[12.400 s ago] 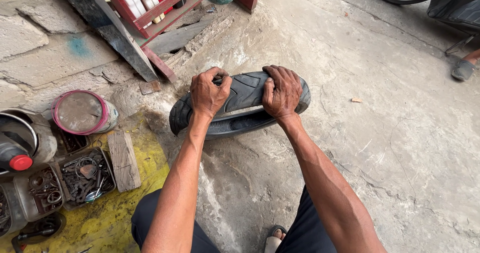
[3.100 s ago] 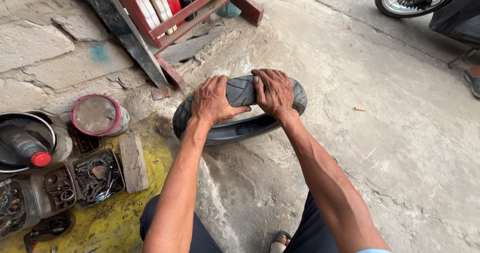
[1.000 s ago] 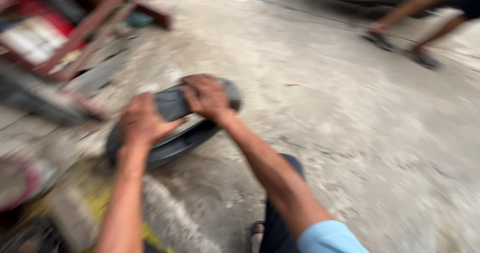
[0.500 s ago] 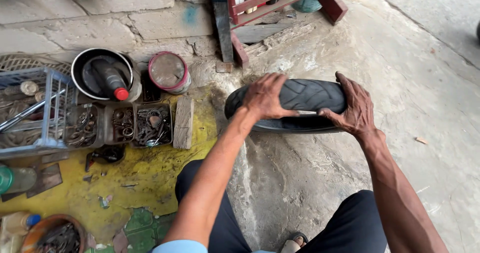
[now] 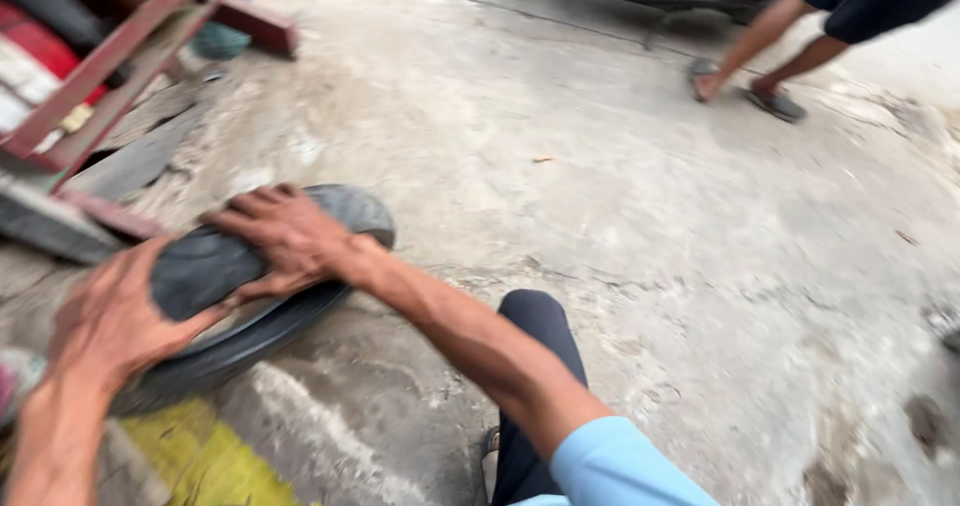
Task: The person sits on the ground and repeatedly handles a motorcycle tire, pressing and rolling it with both hands to check the tread and sidewalls. The tire is turned over and manipulated in place without being mounted or moved to another location.
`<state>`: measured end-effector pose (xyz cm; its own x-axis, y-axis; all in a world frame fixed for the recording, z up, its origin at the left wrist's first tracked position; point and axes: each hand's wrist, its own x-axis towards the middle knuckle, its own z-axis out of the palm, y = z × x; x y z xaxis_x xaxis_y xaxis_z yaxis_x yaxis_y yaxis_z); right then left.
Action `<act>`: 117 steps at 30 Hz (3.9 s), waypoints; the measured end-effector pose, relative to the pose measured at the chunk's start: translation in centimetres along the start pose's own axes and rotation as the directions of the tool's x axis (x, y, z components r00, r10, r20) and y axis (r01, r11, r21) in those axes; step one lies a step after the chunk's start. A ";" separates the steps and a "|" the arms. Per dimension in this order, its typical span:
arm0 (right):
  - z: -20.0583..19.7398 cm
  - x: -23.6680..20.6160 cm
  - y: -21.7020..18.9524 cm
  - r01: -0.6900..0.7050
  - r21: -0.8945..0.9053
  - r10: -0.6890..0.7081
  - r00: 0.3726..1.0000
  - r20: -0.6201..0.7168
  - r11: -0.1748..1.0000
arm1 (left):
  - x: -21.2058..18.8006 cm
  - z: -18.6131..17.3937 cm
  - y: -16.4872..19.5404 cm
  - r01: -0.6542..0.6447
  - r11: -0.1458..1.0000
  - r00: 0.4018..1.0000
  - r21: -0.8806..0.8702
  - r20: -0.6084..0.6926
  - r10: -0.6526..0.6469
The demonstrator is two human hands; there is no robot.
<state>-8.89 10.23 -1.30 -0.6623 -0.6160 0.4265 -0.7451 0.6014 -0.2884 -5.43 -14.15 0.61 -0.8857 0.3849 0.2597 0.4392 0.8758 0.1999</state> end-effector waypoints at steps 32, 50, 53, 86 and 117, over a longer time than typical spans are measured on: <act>3.2 1.2 1.3 -0.398 0.063 0.403 0.898 -0.177 0.915 | 2.9 6.7 -1.7 0.045 0.985 0.999 0.164 -0.024 -0.042; 2.0 0.7 1.3 -0.319 0.053 0.322 0.910 -0.260 0.946 | 3.4 2.4 2.0 0.170 0.983 0.984 -0.064 -0.033 -0.172; 1.2 1.0 0.8 -0.261 0.056 0.266 0.921 -0.284 0.964 | 3.5 2.1 2.2 0.220 0.968 0.975 -0.121 0.004 -0.221; 1.6 0.8 0.2 -0.272 0.094 0.287 0.923 -0.256 0.958 | 3.2 1.4 2.2 0.231 0.971 0.972 -0.058 0.043 -0.229; 1.6 -1.6 2.9 -0.339 0.043 0.341 0.925 -0.169 0.940 | 6.6 4.9 -1.9 0.343 0.857 0.913 -0.384 0.350 -0.208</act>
<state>-10.07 12.18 -4.17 -0.8533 -0.2780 0.4411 -0.4790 0.7521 -0.4526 -12.87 -11.83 -2.68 -0.9530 0.2710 -0.1356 0.1305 0.7711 0.6232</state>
